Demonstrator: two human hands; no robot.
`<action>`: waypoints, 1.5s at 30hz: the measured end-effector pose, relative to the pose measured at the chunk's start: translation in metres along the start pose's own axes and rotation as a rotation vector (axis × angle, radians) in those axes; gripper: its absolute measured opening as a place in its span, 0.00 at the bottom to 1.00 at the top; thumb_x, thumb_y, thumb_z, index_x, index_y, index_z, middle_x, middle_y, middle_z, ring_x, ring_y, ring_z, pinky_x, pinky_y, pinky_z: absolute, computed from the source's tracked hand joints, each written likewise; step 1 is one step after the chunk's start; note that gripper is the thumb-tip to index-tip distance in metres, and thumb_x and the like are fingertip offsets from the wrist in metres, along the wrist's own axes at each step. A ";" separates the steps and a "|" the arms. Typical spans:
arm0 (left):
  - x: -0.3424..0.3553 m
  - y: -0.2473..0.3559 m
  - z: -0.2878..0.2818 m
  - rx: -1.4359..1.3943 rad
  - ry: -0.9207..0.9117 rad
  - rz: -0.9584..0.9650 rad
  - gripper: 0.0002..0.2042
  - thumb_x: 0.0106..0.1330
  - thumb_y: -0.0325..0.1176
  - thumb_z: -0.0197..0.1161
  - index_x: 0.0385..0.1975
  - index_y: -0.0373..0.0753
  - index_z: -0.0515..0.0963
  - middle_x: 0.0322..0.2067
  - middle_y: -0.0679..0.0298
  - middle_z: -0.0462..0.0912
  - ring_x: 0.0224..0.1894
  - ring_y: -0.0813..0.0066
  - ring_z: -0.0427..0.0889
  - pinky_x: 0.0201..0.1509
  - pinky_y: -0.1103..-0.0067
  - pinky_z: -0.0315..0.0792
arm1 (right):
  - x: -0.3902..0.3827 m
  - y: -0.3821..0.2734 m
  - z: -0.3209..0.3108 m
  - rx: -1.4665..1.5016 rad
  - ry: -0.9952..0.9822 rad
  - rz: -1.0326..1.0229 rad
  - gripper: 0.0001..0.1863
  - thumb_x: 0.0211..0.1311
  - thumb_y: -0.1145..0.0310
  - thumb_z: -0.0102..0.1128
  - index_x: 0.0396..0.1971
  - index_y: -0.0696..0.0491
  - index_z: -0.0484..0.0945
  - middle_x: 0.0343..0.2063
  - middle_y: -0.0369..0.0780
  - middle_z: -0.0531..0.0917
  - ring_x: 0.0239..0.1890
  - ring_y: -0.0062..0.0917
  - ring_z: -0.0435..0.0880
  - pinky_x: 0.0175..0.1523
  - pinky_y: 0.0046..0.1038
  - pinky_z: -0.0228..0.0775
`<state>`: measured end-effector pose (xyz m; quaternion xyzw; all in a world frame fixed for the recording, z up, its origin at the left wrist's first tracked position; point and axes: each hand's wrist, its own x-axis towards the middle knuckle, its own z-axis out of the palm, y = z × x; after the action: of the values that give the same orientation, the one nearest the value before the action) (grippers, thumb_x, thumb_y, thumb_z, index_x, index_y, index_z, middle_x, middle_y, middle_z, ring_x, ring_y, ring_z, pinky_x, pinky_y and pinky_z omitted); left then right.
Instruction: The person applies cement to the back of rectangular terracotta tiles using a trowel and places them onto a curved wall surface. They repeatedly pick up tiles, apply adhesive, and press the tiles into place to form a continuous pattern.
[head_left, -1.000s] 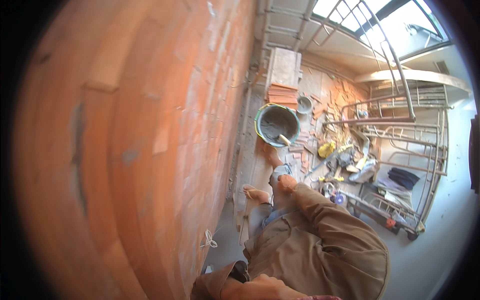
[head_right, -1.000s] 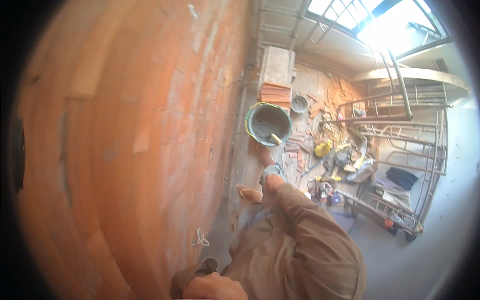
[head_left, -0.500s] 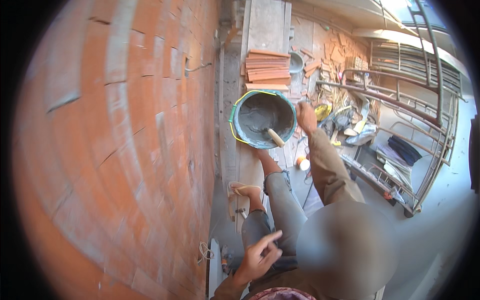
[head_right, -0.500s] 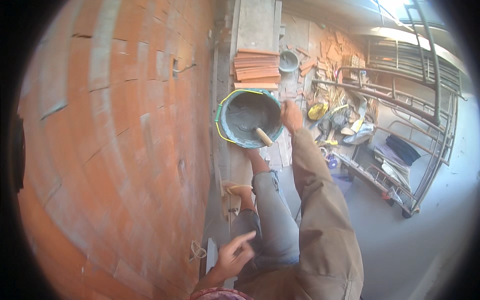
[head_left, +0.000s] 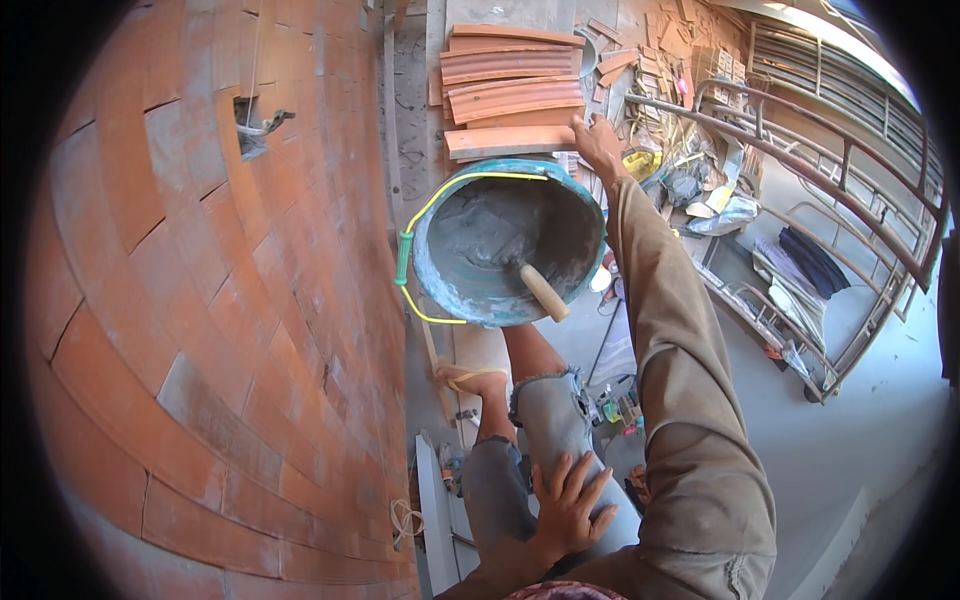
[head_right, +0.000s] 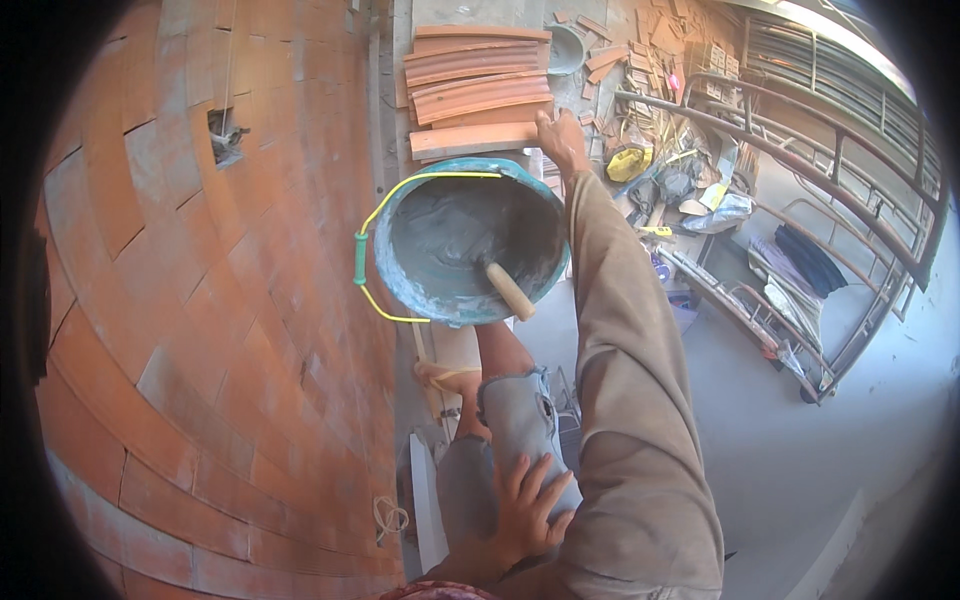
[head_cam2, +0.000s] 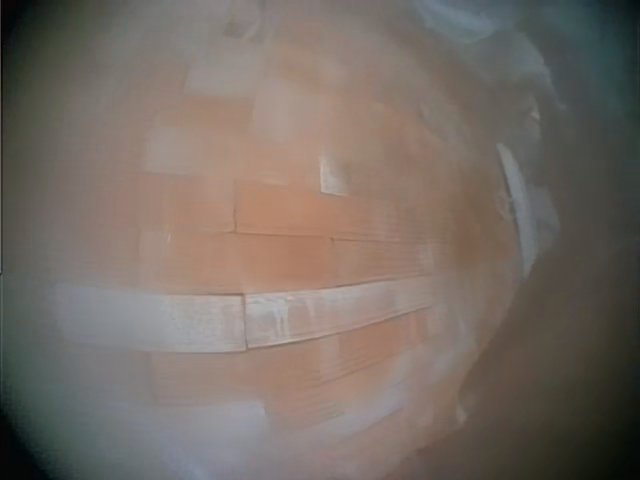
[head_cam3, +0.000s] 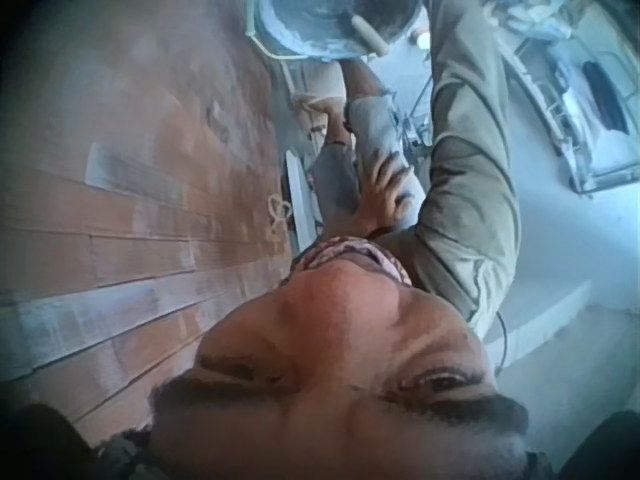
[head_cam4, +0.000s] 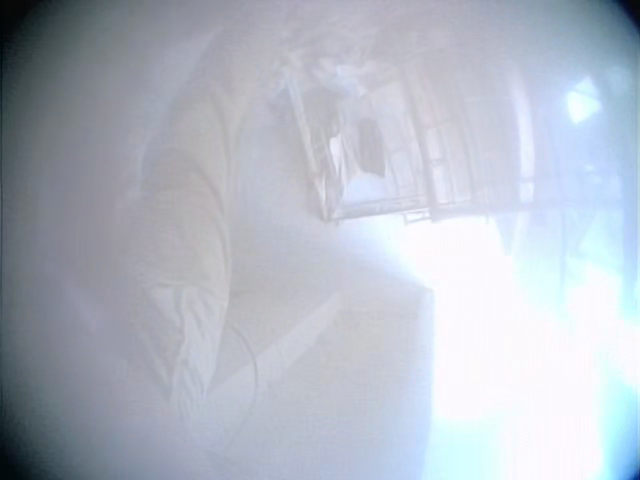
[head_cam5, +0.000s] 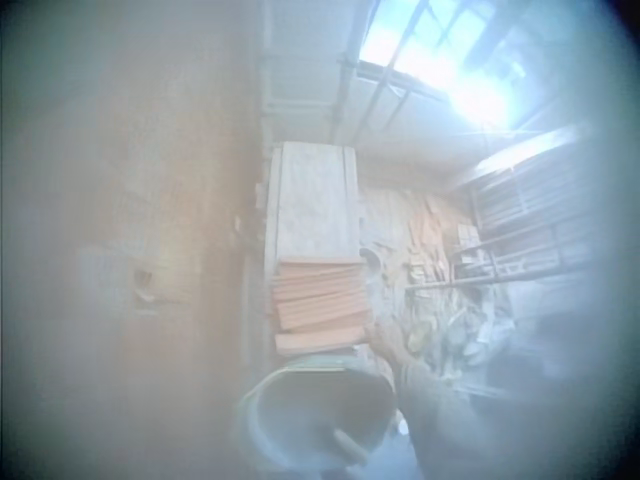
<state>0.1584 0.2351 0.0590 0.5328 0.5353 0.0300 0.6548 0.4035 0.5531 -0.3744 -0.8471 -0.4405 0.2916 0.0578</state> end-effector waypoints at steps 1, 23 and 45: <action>0.002 0.001 -0.002 -0.007 -0.002 -0.003 0.26 0.64 0.56 0.59 0.58 0.50 0.80 0.67 0.59 0.69 0.71 0.54 0.56 0.71 0.41 0.36 | 0.012 0.005 0.009 0.096 -0.001 0.044 0.33 0.63 0.48 0.56 0.46 0.69 0.78 0.44 0.64 0.82 0.52 0.55 0.81 0.58 0.44 0.70; 0.011 0.004 -0.016 -0.065 0.027 0.002 0.25 0.64 0.57 0.57 0.57 0.53 0.80 0.66 0.63 0.70 0.73 0.58 0.53 0.72 0.41 0.31 | 0.049 -0.083 0.005 -0.325 0.182 -0.678 0.30 0.59 0.61 0.65 0.62 0.48 0.71 0.56 0.46 0.75 0.59 0.41 0.74 0.63 0.42 0.65; 0.005 -0.011 -0.016 -0.098 0.133 0.031 0.23 0.63 0.50 0.64 0.53 0.43 0.80 0.60 0.57 0.75 0.67 0.57 0.65 0.67 0.48 0.52 | -0.051 -0.132 -0.139 1.001 -0.924 0.256 0.36 0.61 0.48 0.62 0.59 0.62 0.71 0.46 0.49 0.82 0.42 0.36 0.84 0.46 0.39 0.80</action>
<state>0.1427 0.2439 0.0497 0.5050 0.5672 0.1014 0.6426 0.3625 0.6157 -0.1902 -0.5530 -0.1289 0.7951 0.2133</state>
